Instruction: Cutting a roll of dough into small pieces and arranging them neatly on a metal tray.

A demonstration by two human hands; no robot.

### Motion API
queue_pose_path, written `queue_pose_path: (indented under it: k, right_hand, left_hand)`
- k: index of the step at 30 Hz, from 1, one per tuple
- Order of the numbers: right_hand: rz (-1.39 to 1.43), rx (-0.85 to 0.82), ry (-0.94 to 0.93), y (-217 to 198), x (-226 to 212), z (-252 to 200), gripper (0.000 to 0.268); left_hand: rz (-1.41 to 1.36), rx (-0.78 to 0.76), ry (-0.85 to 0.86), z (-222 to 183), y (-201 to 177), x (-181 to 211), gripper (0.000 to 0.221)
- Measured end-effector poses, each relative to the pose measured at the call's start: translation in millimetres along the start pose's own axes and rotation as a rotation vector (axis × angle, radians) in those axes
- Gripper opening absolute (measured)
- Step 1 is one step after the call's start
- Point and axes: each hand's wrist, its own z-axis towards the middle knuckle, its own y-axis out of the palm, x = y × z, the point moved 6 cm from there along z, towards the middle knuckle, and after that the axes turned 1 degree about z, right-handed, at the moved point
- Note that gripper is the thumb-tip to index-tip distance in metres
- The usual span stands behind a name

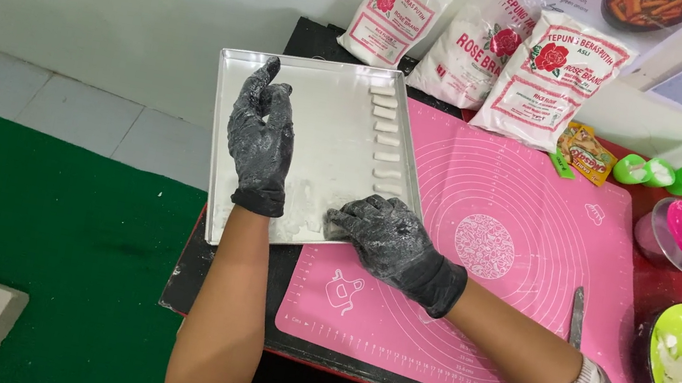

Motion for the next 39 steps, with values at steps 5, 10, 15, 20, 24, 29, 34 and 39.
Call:
queue_pose_path:
  k: [5, 10, 15, 20, 24, 29, 34, 39]
  right_hand:
    - [-0.038, -0.078, 0.037, -6.9, 6.9, -4.9, 0.031]
    - [-0.017, -0.111, 0.113, -16.0, 11.0, -5.7, 0.038]
    - [0.157, -0.134, 0.28, -33.8, 4.6, 4.7, 0.04]
    - [0.225, -0.246, 0.371, -7.5, 14.0, -7.6, 0.047]
    - [0.027, -0.236, 0.27, 2.1, 20.8, -19.1, 0.048]
    - [0.274, 0.024, 0.025, -42.2, 27.4, -4.8, 0.053]
    - [0.276, 0.089, 0.087, -82.7, 41.8, -29.2, 0.053]
    - [0.154, -0.163, 0.75, -109.7, 70.2, -85.7, 0.043]
  left_hand:
    - [0.01, 0.002, -0.004, 1.2, 0.1, -0.6, 0.031]
    - [0.01, -0.001, -0.015, 1.7, 1.9, -4.6, 0.031]
    - [-0.006, 0.001, 0.0, 3.3, 2.6, -9.4, 0.031]
    - [0.005, -0.008, -0.01, 3.2, 2.4, -6.5, 0.031]
    - [0.035, 0.002, -0.003, 6.3, 3.4, -11.6, 0.031]
    - [0.034, -0.007, 0.011, 4.7, 0.9, -7.4, 0.032]
    - [0.002, -0.016, 0.052, 3.5, 1.5, -6.5, 0.034]
    - [0.115, -0.016, 0.096, -5.6, 5.9, 15.0, 0.032]
